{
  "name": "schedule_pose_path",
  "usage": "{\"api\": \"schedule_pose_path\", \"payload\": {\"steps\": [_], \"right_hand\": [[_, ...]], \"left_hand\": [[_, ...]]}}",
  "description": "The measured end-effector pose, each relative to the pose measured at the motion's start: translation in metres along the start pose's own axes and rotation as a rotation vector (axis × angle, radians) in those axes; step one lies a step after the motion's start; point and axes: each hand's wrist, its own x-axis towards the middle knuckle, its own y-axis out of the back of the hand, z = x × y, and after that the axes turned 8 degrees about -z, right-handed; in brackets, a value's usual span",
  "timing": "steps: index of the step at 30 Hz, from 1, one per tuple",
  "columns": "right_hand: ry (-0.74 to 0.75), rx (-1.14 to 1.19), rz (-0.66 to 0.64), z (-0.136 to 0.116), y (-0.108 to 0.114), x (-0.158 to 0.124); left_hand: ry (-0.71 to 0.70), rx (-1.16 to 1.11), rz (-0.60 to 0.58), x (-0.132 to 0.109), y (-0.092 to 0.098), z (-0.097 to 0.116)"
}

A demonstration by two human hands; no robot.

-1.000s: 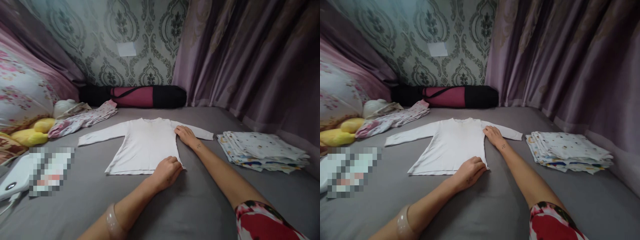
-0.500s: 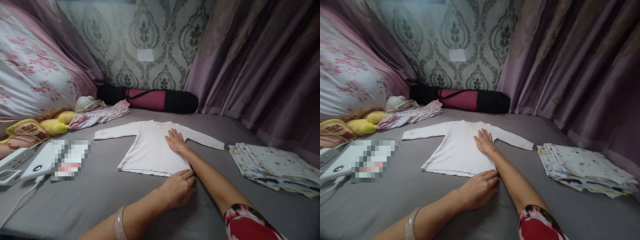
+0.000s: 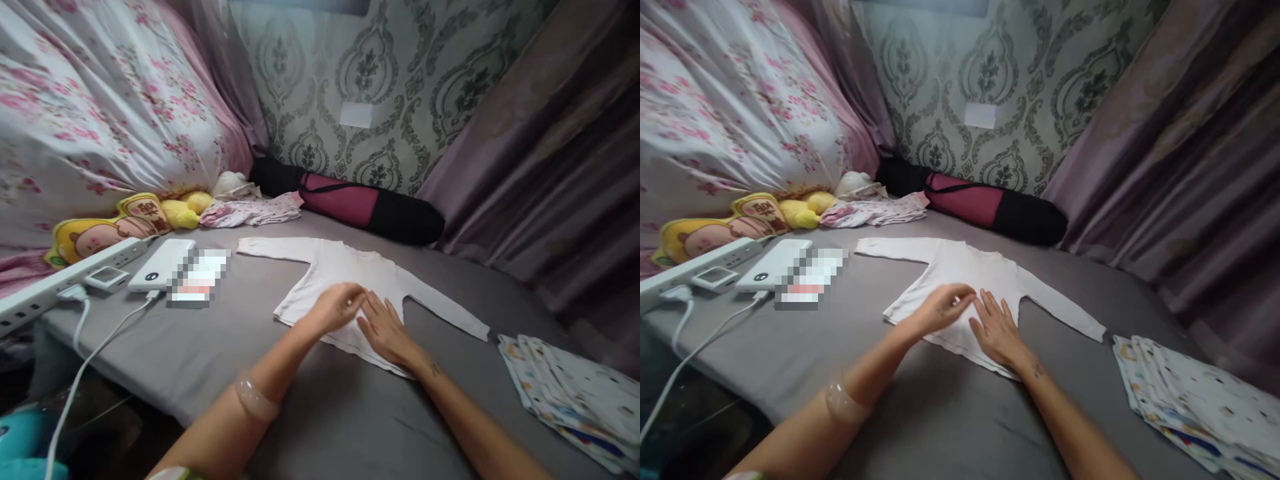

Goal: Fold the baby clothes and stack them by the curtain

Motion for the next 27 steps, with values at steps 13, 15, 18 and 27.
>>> {"api": "schedule_pose_path", "payload": {"steps": [13, 15, 18, 27], "right_hand": [[0.194, 0.235, -0.305, -0.054, 0.063, -0.062], [0.216, 0.243, -0.337, -0.061, 0.082, -0.043], [0.24, 0.241, -0.293, -0.07, 0.102, 0.014], [0.071, -0.085, -0.108, -0.11, 0.095, 0.194]], "left_hand": [[0.916, 0.232, 0.058, -0.022, 0.068, -0.068], [0.923, 0.233, 0.03, -0.021, 0.069, -0.066], [0.916, 0.228, -0.011, -0.021, 0.069, -0.062], [0.886, 0.193, -0.069, -0.021, 0.072, -0.06]]}}
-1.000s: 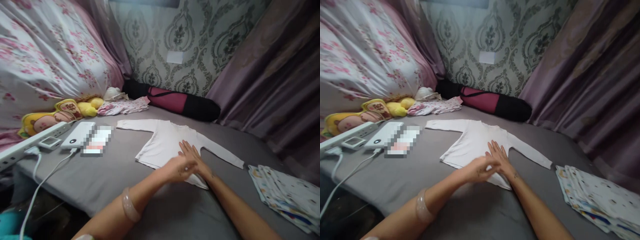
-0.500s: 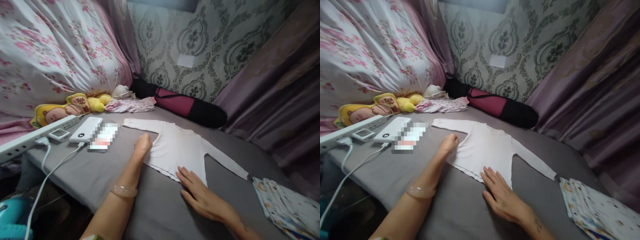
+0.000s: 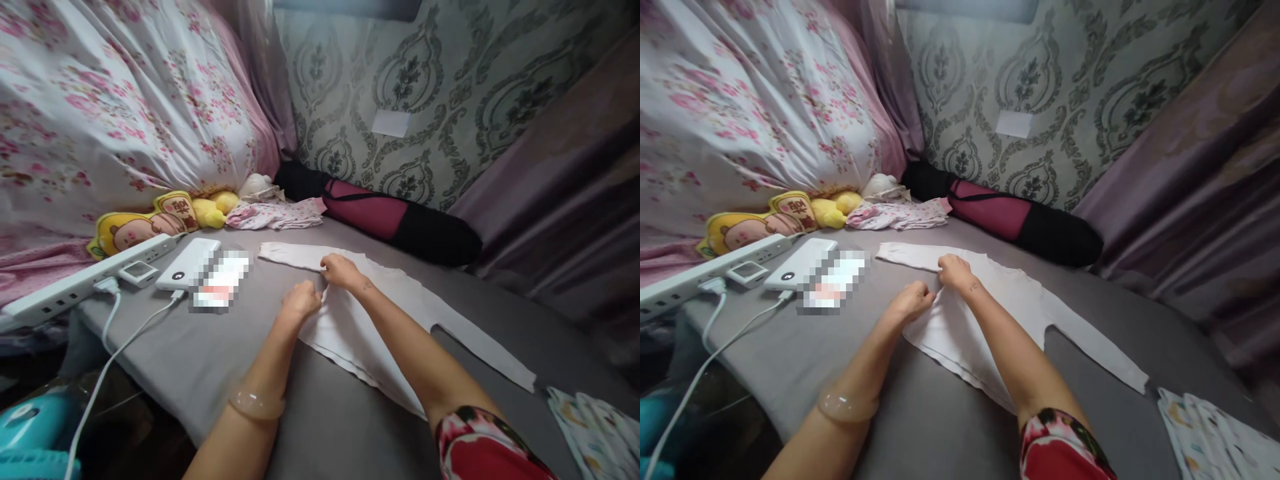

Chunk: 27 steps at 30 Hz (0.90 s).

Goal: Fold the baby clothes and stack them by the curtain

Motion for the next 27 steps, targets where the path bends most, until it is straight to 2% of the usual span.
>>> {"api": "schedule_pose_path", "payload": {"steps": [5, 12, 15, 19, 23, 27], "right_hand": [[-0.016, -0.097, -0.087, -0.008, 0.002, 0.023], [-0.062, -0.043, -0.074, -0.005, 0.003, 0.035], [-0.188, 0.108, 0.013, 0.003, -0.003, 0.042], [-0.329, 0.38, 0.142, 0.007, -0.024, 0.047], [-0.324, 0.371, 0.274, -0.004, -0.05, 0.043], [-0.186, 0.347, 0.328, -0.005, -0.057, 0.033]], "left_hand": [[-0.023, -0.044, -0.028, 0.003, 0.0, -0.001], [-0.064, -0.088, -0.067, 0.005, -0.001, -0.001], [-0.009, -0.029, -0.016, 0.004, -0.001, -0.002], [0.075, 0.06, 0.048, -0.001, 0.001, 0.0], [0.094, 0.106, 0.043, -0.008, 0.004, 0.003], [0.081, 0.099, 0.014, -0.007, 0.006, 0.002]]}}
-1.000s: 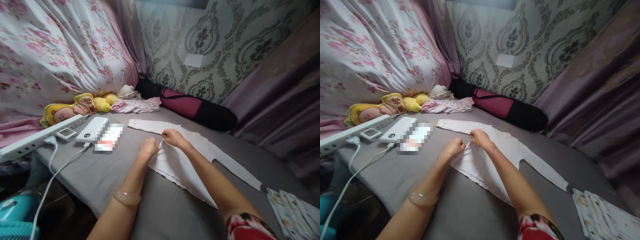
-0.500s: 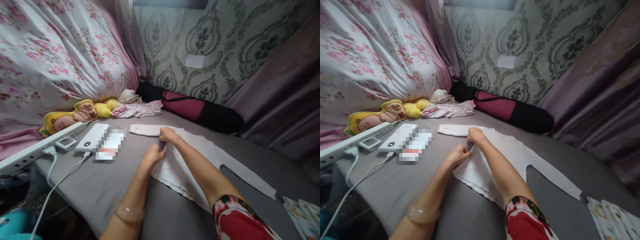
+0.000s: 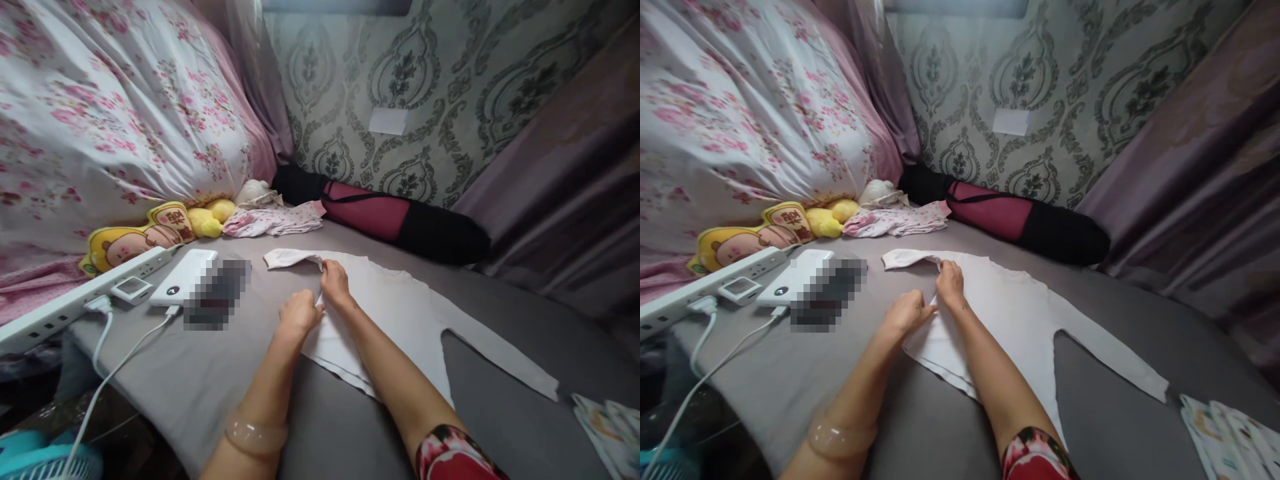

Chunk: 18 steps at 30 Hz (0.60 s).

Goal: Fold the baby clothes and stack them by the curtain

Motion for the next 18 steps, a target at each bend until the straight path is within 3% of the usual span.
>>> {"api": "schedule_pose_path", "payload": {"steps": [4, 7, 10, 18], "right_hand": [[0.122, 0.1, -0.133, 0.021, 0.019, -0.006], [0.082, 0.036, -0.092, 0.041, 0.026, -0.014], [0.025, -0.07, -0.109, 0.051, 0.018, -0.026], [-0.019, -0.136, -0.263, 0.035, 0.006, -0.045]], "left_hand": [[-0.021, -0.022, -0.067, 0.006, -0.001, -0.004], [-0.052, -0.028, -0.103, 0.008, -0.001, -0.007], [-0.081, -0.048, -0.126, 0.007, 0.001, -0.009], [-0.127, -0.104, -0.25, 0.008, 0.006, -0.016]]}}
